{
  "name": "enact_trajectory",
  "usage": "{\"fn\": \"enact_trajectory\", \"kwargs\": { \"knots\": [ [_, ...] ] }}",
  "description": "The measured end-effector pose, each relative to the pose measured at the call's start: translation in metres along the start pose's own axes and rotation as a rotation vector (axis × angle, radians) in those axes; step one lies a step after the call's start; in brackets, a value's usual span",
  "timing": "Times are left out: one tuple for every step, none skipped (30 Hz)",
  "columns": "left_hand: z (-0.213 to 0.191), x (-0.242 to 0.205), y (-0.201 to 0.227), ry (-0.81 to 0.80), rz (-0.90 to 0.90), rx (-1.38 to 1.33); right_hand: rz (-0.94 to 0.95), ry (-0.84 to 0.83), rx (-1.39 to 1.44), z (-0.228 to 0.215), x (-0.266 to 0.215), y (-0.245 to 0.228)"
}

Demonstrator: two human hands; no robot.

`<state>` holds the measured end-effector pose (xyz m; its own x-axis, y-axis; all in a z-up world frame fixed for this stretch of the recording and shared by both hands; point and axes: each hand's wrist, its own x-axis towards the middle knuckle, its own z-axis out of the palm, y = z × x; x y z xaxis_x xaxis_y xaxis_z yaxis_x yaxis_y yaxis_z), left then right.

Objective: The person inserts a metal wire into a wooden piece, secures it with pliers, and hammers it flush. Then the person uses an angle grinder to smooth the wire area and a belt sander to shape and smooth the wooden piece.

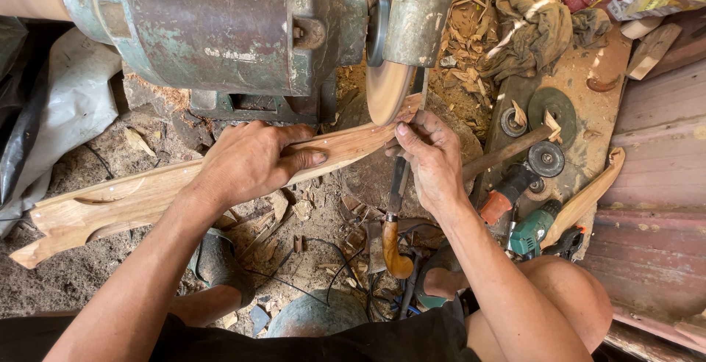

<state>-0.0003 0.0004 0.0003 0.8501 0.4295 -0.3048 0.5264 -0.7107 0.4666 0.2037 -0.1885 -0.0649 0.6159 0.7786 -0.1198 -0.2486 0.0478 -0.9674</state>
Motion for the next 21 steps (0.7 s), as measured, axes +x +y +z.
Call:
{"fn": "enact_trajectory", "kwargs": {
  "knots": [
    [0.0, 0.0, 0.0, 0.005, 0.003, -0.007, 0.001, 0.0, 0.0, 0.0, 0.0, 0.0],
    [0.0, -0.001, -0.001, -0.007, -0.007, -0.004, 0.002, 0.0, 0.0, 0.0, -0.001, 0.0],
    [0.0, -0.001, -0.001, -0.018, -0.018, -0.001, 0.003, 0.0, 0.0, 0.0, -0.001, 0.0],
    [0.0, -0.001, -0.002, -0.028, -0.027, 0.003, -0.001, -0.004, 0.001, 0.0, -0.001, 0.0],
    [-0.001, 0.0, -0.002, -0.011, -0.005, 0.002, -0.005, -0.008, 0.003, 0.0, -0.001, 0.0],
    [-0.001, -0.001, -0.003, 0.005, 0.018, -0.001, -0.008, -0.012, 0.004, -0.001, -0.001, 0.0],
    [0.0, 0.0, -0.004, 0.021, 0.04, -0.003, -0.008, -0.009, -0.002, -0.001, -0.001, 0.001],
    [0.001, 0.0, -0.004, 0.016, 0.033, -0.003, -0.007, -0.006, -0.007, -0.001, 0.0, 0.002],
    [0.002, 0.001, -0.005, 0.012, 0.026, -0.004, -0.006, -0.003, -0.012, -0.001, 0.0, 0.003],
    [0.002, 0.002, -0.005, 0.007, 0.018, -0.004, 0.002, 0.0, -0.007, -0.001, 0.0, 0.004],
    [0.003, 0.001, -0.006, -0.007, 0.019, -0.003, 0.01, 0.004, -0.002, -0.001, -0.002, 0.004],
    [0.003, 0.001, -0.005, -0.021, 0.02, 0.0, 0.017, 0.008, 0.004, -0.001, -0.002, 0.005],
    [0.003, 0.001, -0.005, -0.034, 0.021, 0.002, 0.025, 0.004, -0.046, -0.002, -0.005, 0.005],
    [0.003, -0.001, -0.005, -0.093, 0.019, 0.08, 0.033, 0.001, -0.095, -0.002, -0.01, 0.005],
    [0.003, -0.006, -0.004, -0.152, 0.016, 0.159, 0.041, -0.002, -0.144, -0.003, -0.017, 0.003],
    [0.002, -0.011, -0.004, -0.205, 0.012, 0.238, 0.065, -0.04, -0.166, -0.004, -0.024, 0.001],
    [0.0, -0.017, -0.003, -0.172, 0.058, 0.242, 0.089, -0.077, -0.187, -0.007, -0.033, -0.003],
    [0.0, -0.025, -0.002, -0.143, 0.102, 0.244, 0.118, -0.115, -0.209, -0.01, -0.04, -0.006],
    [0.0, -0.032, 0.0, -0.115, 0.146, 0.247, 0.139, -0.145, -0.217, -0.013, -0.044, -0.009],
    [0.0, -0.04, 0.001, -0.114, 0.153, 0.298, 0.162, -0.171, -0.223, -0.017, -0.05, -0.011],
    [0.001, -0.047, 0.003, -0.113, 0.16, 0.35, 0.184, -0.196, -0.23, -0.019, -0.055, -0.012]
  ]
}}
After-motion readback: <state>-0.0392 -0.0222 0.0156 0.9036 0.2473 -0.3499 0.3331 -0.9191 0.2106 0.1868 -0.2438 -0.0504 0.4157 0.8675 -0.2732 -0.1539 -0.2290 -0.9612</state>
